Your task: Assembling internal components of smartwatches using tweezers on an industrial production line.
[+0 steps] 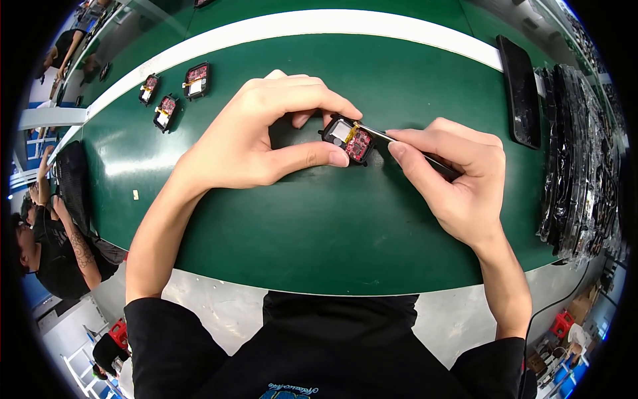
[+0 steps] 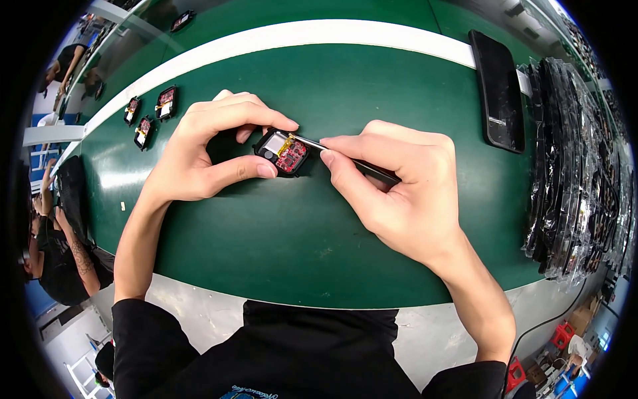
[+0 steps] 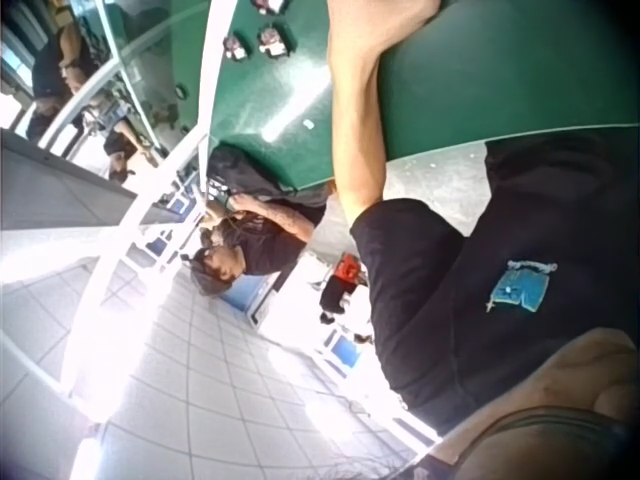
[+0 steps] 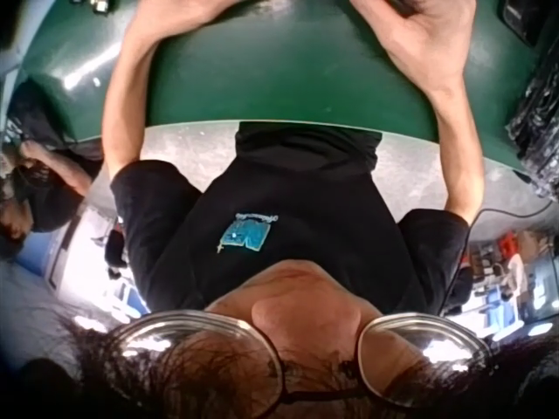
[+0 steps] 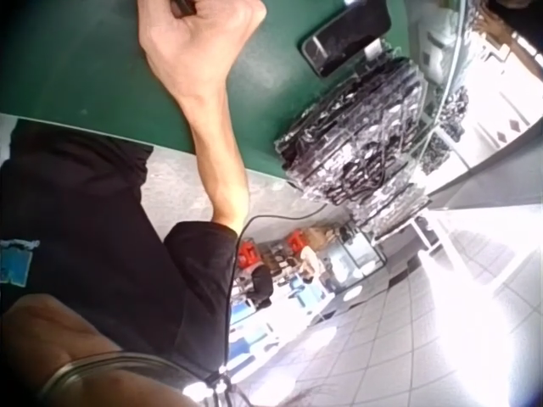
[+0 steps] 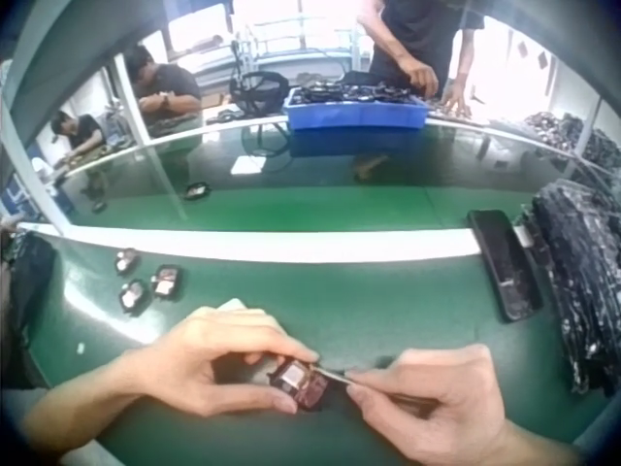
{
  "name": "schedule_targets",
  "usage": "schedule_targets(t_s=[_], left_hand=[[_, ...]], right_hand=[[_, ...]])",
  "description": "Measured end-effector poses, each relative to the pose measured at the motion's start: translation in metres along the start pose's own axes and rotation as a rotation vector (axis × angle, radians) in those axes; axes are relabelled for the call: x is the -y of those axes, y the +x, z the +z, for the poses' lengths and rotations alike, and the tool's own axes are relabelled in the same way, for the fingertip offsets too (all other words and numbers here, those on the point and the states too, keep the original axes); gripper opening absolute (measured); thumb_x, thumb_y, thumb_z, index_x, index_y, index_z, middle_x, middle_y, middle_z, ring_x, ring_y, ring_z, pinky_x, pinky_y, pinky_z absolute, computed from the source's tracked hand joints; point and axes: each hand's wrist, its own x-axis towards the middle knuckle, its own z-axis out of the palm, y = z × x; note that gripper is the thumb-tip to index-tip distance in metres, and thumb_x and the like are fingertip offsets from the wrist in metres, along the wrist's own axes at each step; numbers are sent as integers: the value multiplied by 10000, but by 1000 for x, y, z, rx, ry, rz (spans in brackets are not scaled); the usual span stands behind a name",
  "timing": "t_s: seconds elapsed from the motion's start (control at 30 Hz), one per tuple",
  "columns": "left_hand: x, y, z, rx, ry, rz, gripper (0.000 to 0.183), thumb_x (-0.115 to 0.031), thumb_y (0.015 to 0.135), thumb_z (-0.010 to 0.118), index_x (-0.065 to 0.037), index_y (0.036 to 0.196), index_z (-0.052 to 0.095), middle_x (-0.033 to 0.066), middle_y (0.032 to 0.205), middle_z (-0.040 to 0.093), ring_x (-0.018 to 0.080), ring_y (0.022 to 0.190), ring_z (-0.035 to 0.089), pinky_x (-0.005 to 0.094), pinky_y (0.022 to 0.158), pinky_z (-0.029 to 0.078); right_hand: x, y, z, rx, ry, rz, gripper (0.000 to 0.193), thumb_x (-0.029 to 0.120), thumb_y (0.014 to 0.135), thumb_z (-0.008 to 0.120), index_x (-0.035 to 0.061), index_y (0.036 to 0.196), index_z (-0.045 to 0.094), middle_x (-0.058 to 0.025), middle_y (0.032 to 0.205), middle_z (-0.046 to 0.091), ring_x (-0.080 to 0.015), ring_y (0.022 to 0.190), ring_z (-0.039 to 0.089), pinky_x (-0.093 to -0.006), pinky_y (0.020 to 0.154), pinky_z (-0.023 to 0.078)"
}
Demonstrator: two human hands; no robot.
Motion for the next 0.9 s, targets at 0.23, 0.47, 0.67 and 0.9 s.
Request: schedule_targets(t_s=[0.23,0.47,0.67,0.9], left_hand=[[2,1,-2,38,-26,12,530,-145,768,980,-77,1274,838,35,1064,786,185,814,539,335,837,444],[1,1,-1,37,22,23,505,-162,783,983,-79,1259,836,40,1092,795,188,840,568,339,818,453],[3,2,3,23,71,131,430,-176,808,965,-67,1201,827,49,1076,809,219,917,678,342,803,461],[1,2,2,32,82,90,415,-182,812,964,-70,1188,828,43,1052,810,224,902,678,343,786,461]], right_hand=[[1,-1,-1,31,6,18,144,-30,927,844,-14,1066,879,-11,678,635,-56,571,488,-277,526,307],[-2,0,0,40,-41,-38,151,-40,910,843,-20,1055,877,-29,683,652,-75,567,513,-280,526,324],[-5,-1,4,5,-43,-54,135,-42,868,833,-26,999,861,-52,669,649,-120,530,559,-307,493,371],[-3,-2,4,4,-87,-61,146,-43,859,833,-23,1001,858,-60,674,646,-142,529,570,-307,493,387]])
